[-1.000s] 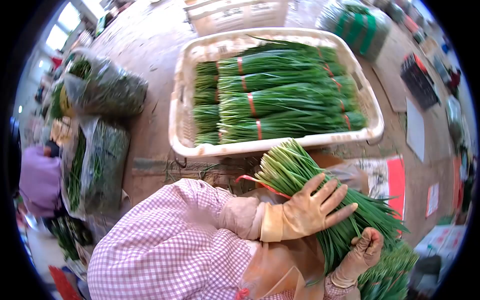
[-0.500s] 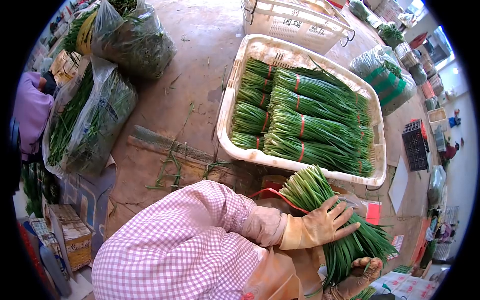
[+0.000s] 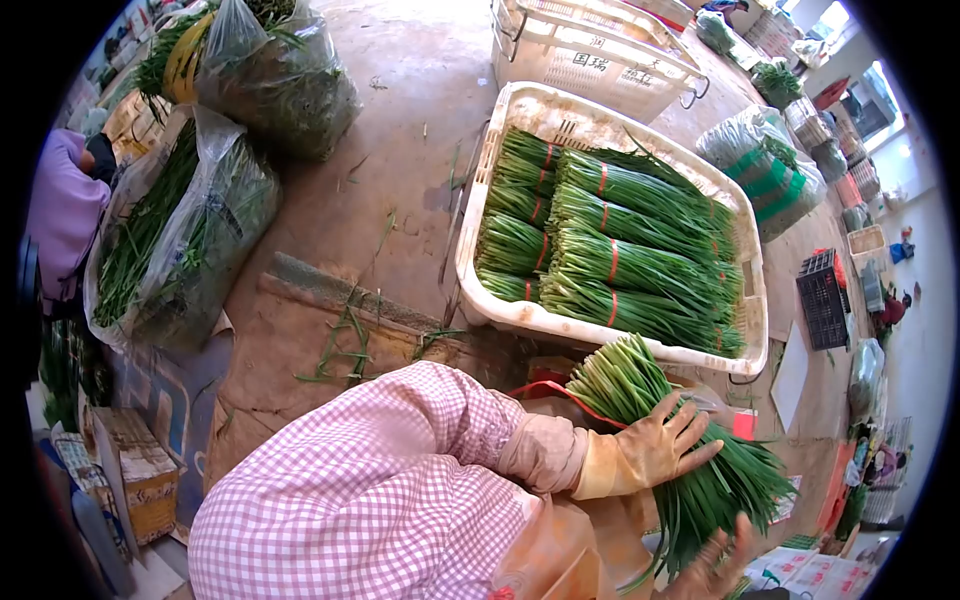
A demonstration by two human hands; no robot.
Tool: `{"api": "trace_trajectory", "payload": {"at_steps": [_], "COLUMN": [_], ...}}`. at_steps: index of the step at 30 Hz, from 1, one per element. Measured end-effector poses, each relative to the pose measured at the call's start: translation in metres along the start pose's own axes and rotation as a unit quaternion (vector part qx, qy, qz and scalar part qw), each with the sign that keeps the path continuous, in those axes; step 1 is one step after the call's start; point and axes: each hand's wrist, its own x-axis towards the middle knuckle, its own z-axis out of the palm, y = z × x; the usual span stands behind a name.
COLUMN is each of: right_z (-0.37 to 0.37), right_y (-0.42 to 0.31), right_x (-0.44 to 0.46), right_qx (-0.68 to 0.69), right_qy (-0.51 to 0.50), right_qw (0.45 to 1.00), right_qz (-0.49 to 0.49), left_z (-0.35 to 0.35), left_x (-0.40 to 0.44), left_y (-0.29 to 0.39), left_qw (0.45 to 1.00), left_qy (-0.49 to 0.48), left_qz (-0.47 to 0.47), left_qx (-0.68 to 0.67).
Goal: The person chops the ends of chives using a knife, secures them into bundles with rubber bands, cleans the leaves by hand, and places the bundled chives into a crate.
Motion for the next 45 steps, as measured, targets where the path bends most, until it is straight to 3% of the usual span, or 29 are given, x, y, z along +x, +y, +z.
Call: {"api": "trace_trajectory", "payload": {"at_steps": [1, 3, 4, 5, 7, 8, 10, 13, 14, 15, 17, 18, 19, 20, 21, 22, 24, 25, 27, 29, 30, 31, 33, 34, 36, 39, 40, 45], "right_z": [0.009, 0.025, 0.034, 0.042, 0.055, 0.063, 0.065, 0.073, 0.077, 0.079, 0.08, 0.077, 0.069, 0.076, 0.073, 0.064, 0.062, 0.059, 0.045, 0.032, 0.029, 0.021, -0.01, -0.02, -0.031, -0.021, -0.017, 0.006], "right_y": [-0.018, -0.026, -0.008, 0.008, 0.029, 0.047, 0.051, 0.068, 0.073, 0.062, 0.035, 0.017, 0.001, 0.024, 0.017, 0.012, 0.017, 0.025, 0.057, 0.083, 0.097, 0.095, 0.084, 0.075, 0.052, 0.018, 0.004, 0.005], "right_x": [0.0, -0.002, -0.001, -0.003, -0.009, -0.01, -0.007, -0.01, -0.011, -0.009, -0.001, 0.005, 0.014, 0.002, 0.005, -0.001, -0.003, -0.007, -0.016, -0.03, -0.037, -0.032, -0.023, -0.022, -0.013, 0.002, 0.008, 0.042], "right_qx": [-0.061, -0.199, -0.201, -0.198, -0.043, -0.063, -0.104, -0.139, -0.134, -0.133, 0.045, -0.008, 0.02, -0.093, -0.12, -0.154, -0.244, -0.25, -0.236, -0.073, -0.025, -0.027, 0.154, 0.154, 0.287, 0.332, 0.368, 0.392], "right_qy": [-0.102, -0.169, -0.124, -0.122, -0.111, -0.065, -0.053, -0.025, -0.007, 0.0, -0.044, -0.018, -0.092, -0.08, -0.108, -0.064, -0.052, -0.04, -0.057, 0.031, 0.098, 0.1, 0.198, 0.199, 0.248, 0.214, 0.193, 0.145], "right_qw": [0.986, 0.963, 0.962, 0.962, 0.991, 0.989, 0.983, 0.973, 0.969, 0.97, 0.985, 0.978, 0.982, 0.981, 0.98, 0.976, 0.961, 0.963, 0.97, 0.995, 0.991, 0.99, 0.928, 0.926, 0.894, 0.904, 0.897, 0.907], "right_qz": [-0.116, -0.066, -0.14, -0.14, -0.053, -0.12, -0.141, -0.185, -0.206, -0.202, -0.159, -0.207, -0.161, -0.148, -0.115, -0.14, -0.118, -0.086, 0.027, 0.064, 0.093, 0.099, 0.277, 0.283, 0.239, 0.165, 0.15, 0.059], "left_z": [-0.002, -0.008, -0.011, -0.014, -0.028, -0.04, -0.059, -0.145, -0.152, -0.141, -0.131, -0.13, -0.109, -0.091, -0.084, -0.075, -0.059, -0.048, -0.014, -0.007, -0.01, -0.012, -0.015, -0.015, -0.02, -0.028, -0.027, -0.023], "left_x": [-0.001, -0.003, -0.005, -0.008, -0.013, -0.012, -0.012, 0.038, 0.054, 0.063, 0.089, 0.099, 0.097, 0.096, 0.098, 0.093, 0.087, 0.082, 0.074, 0.072, 0.072, 0.073, 0.073, 0.073, 0.075, 0.077, 0.077, 0.071], "left_y": [0.001, 0.001, 0.001, 0.002, 0.004, 0.002, -0.006, -0.042, -0.046, -0.05, -0.046, -0.046, -0.044, -0.045, -0.039, -0.033, -0.041, -0.045, -0.055, -0.059, -0.058, -0.057, -0.054, -0.052, -0.047, -0.038, -0.04, -0.037], "left_qw": [1.0, 0.999, 0.999, 0.999, 0.998, 0.995, 0.986, 0.9, 0.907, 0.932, 0.923, 0.892, 0.902, 0.904, 0.913, 0.921, 0.873, 0.905, 0.892, 0.873, 0.86, 0.846, 0.818, 0.804, 0.752, 0.708, 0.733, 0.737], "left_qy": [-0.003, -0.031, -0.031, -0.034, -0.039, -0.086, -0.143, -0.387, -0.364, -0.274, -0.35, -0.411, -0.385, -0.359, -0.356, -0.325, -0.296, -0.248, -0.225, -0.228, -0.236, -0.243, -0.256, -0.26, -0.287, -0.307, -0.306, -0.317], "left_qz": [0.005, 0.01, 0.012, 0.026, 0.045, 0.053, 0.08, 0.14, 0.151, 0.196, 0.141, 0.146, 0.126, 0.117, 0.101, 0.049, -0.022, -0.027, -0.042, -0.059, -0.073, -0.087, -0.114, -0.124, -0.164, -0.194, -0.185, -0.186], "left_qx": [0.003, 0.004, 0.008, 0.02, 0.034, 0.011, -0.022, -0.142, -0.148, -0.135, -0.073, -0.118, -0.152, -0.199, -0.173, -0.209, -0.388, -0.344, -0.391, -0.427, -0.446, -0.466, -0.503, -0.52, -0.571, -0.606, -0.579, -0.567]}}
